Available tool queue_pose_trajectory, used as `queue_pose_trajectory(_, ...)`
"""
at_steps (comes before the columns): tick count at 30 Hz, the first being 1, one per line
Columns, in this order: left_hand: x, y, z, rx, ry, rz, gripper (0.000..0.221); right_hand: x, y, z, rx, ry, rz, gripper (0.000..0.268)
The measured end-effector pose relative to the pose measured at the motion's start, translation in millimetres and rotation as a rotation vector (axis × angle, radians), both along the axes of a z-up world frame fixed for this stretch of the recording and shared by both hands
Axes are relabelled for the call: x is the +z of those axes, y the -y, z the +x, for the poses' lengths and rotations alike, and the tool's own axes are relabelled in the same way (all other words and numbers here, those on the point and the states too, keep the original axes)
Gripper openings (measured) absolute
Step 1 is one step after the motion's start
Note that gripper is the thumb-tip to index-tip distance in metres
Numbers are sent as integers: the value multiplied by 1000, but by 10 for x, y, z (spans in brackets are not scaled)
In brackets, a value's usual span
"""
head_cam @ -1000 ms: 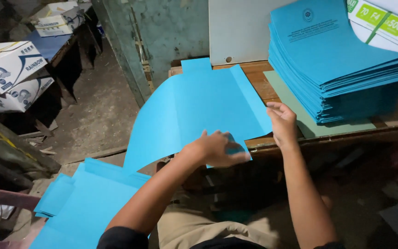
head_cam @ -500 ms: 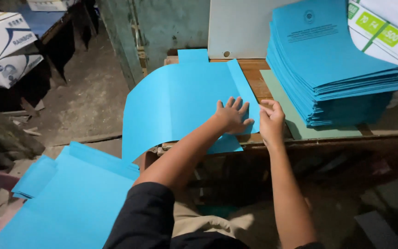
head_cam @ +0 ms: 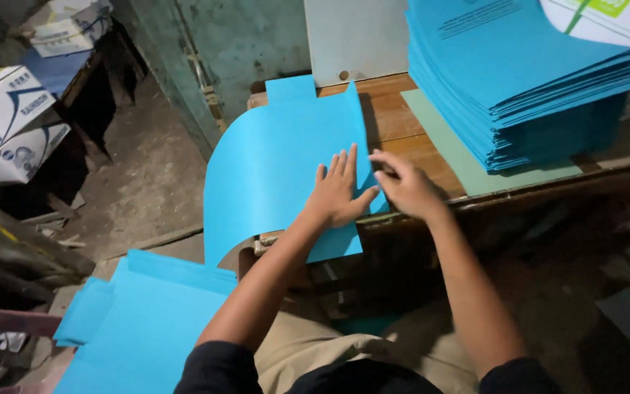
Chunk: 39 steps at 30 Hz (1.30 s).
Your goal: Folding blue paper folders along pre-scored lines and stacking them on a table.
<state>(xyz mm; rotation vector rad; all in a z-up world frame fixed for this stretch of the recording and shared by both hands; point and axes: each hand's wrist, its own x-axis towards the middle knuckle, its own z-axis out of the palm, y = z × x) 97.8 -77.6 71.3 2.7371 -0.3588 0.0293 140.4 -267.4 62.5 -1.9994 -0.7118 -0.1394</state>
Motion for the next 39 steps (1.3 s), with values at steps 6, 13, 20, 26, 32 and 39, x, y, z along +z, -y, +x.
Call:
queue_pose_trajectory(6,-150,-118,80,-12,56,-173,84,-307,-130,232,9,196,-715,54)
queue_pose_trajectory(13,-127,-37,37,48,-29,109,86,-138,-282,342,44,67,-849,59)
queue_pose_trajectory(20,-58,-74,-2,17,-11,288,97,-163,-623,1094,-40,39,-900,64)
queue_pose_trajectory(26,-88,-36,-9,17,-22,350,104,-167,-801,1345,-80,65,-964,68)
queue_pose_trajectory(32,-40,39,-422,-72,-41,388,103,-18,-656,1045,-63,45,-1056,72)
queue_pose_trajectory(39,50,107,-700,-119,9,355,104,133,-843,1427,-79,-36,-976,81)
